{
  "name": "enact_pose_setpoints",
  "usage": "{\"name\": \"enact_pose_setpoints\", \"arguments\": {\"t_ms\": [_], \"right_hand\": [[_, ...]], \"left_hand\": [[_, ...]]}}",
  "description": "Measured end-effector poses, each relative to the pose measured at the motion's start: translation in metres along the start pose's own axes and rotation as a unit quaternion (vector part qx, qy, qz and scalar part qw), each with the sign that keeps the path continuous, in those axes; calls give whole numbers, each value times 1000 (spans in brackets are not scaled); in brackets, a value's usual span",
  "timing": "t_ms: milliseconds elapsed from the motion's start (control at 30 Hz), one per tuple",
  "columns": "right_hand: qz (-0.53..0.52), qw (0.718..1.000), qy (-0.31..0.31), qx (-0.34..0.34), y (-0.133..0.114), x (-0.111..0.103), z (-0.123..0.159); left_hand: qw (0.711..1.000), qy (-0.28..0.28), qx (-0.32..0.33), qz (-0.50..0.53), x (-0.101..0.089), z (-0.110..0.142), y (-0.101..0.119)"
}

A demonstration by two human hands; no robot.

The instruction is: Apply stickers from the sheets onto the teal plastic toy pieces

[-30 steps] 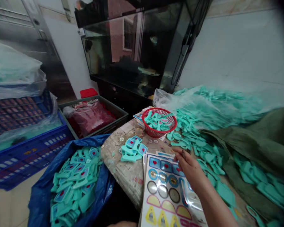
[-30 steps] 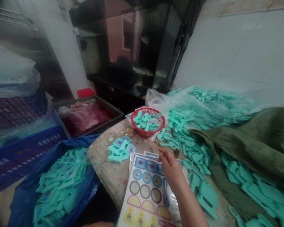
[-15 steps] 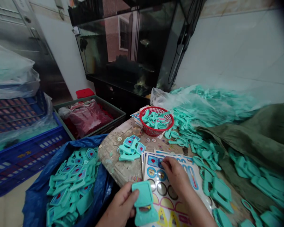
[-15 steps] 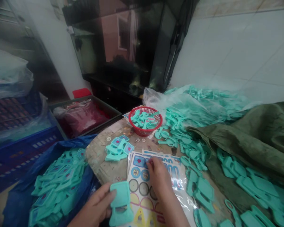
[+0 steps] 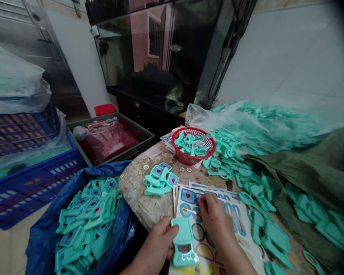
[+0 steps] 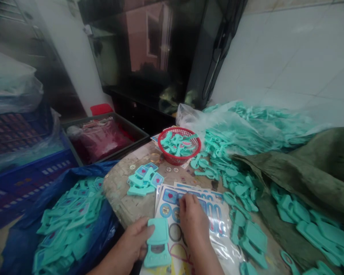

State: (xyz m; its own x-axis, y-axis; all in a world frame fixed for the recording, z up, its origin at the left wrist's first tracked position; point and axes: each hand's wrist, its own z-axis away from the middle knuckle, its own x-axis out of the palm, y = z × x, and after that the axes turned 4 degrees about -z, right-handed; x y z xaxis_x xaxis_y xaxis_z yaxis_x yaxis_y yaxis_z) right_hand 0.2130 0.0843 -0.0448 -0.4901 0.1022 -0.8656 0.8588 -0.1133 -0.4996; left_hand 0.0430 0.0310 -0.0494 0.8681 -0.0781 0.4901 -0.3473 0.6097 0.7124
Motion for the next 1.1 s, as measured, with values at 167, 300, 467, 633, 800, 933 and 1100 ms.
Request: {"name": "enact_pose_setpoints", "arguments": {"t_ms": [167, 300, 467, 633, 800, 933, 1100], "right_hand": [[-36, 999, -15, 5, 0, 1, 3], [-95, 995, 0, 36, 1, 2, 1], [-237, 968, -9, 76, 3, 0, -4], [-445, 888, -72, 94, 2, -19, 0], [-609, 785, -72, 86, 4, -47, 10], [-638, 756, -101, 102, 5, -55, 29], [-528, 824, -177, 105, -7, -43, 62]], "left_hand": [[1000, 4, 7, -5, 2, 1, 0], [1000, 5, 3, -13, 5, 2, 3], [1000, 6, 11, -18, 4, 0, 1], [999, 15, 28, -26, 1, -10, -6], [999, 26, 34, -27, 2, -7, -7], [999, 15, 30, -13, 1, -1, -4], [999, 4, 35, 41, 5, 15, 6]]}}
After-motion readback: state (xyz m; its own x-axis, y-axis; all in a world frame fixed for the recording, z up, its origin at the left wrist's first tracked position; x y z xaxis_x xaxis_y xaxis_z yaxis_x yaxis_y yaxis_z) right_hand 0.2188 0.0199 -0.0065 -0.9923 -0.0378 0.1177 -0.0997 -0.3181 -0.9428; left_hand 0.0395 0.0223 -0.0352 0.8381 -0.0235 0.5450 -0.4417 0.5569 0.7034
